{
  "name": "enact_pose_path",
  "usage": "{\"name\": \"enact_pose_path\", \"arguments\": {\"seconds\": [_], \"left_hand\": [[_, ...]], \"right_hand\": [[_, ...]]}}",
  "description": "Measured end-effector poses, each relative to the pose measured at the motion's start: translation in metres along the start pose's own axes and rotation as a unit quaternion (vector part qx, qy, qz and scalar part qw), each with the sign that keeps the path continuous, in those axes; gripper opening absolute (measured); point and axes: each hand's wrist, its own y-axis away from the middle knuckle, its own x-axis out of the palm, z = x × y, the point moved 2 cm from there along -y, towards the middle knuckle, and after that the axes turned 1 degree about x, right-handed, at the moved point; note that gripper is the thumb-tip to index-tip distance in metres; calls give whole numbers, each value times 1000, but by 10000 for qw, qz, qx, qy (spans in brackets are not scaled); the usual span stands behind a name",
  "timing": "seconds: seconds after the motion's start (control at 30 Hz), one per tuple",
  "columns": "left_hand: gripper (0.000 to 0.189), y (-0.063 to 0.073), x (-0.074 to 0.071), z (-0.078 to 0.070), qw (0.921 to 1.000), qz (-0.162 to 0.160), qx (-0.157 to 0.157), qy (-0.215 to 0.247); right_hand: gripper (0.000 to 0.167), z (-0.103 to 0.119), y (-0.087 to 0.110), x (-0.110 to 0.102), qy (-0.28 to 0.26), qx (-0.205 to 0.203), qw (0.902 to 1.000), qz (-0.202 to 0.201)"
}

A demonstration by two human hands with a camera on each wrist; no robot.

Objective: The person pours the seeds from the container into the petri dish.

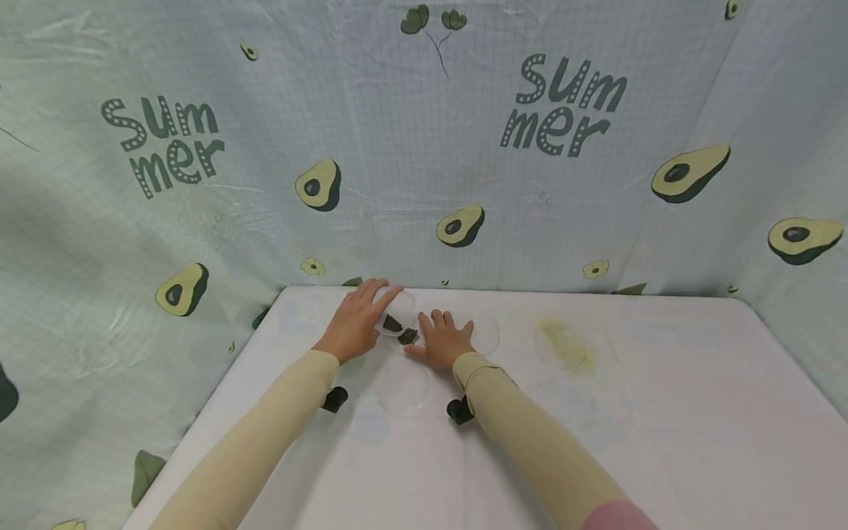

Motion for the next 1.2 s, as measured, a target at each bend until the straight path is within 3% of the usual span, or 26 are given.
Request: {"name": "enact_pose_path", "arguments": {"seconds": [0.43, 0.8, 0.93, 1.03, 1.2], "left_hand": [[93, 14, -5, 11, 9988, -40, -422, 249], [97, 24, -1, 19, 9962, 28, -714, 492], [99, 28, -2, 21, 9951, -105, -765, 610], [97, 32, -1, 24, 9936, -154, -842, 740], [95, 38, 3, 28, 9870, 69, -1185, 1083]], "right_hand": [[79, 0, 1, -2, 46, -4, 10000, 82], [80, 0, 3, -3, 74, -10, 10000, 50], [80, 0, 0, -1, 59, 12, 9999, 93], [81, -1, -2, 0, 27, 13, 10000, 60], [81, -1, -4, 1, 41, 26, 10000, 67]]}}
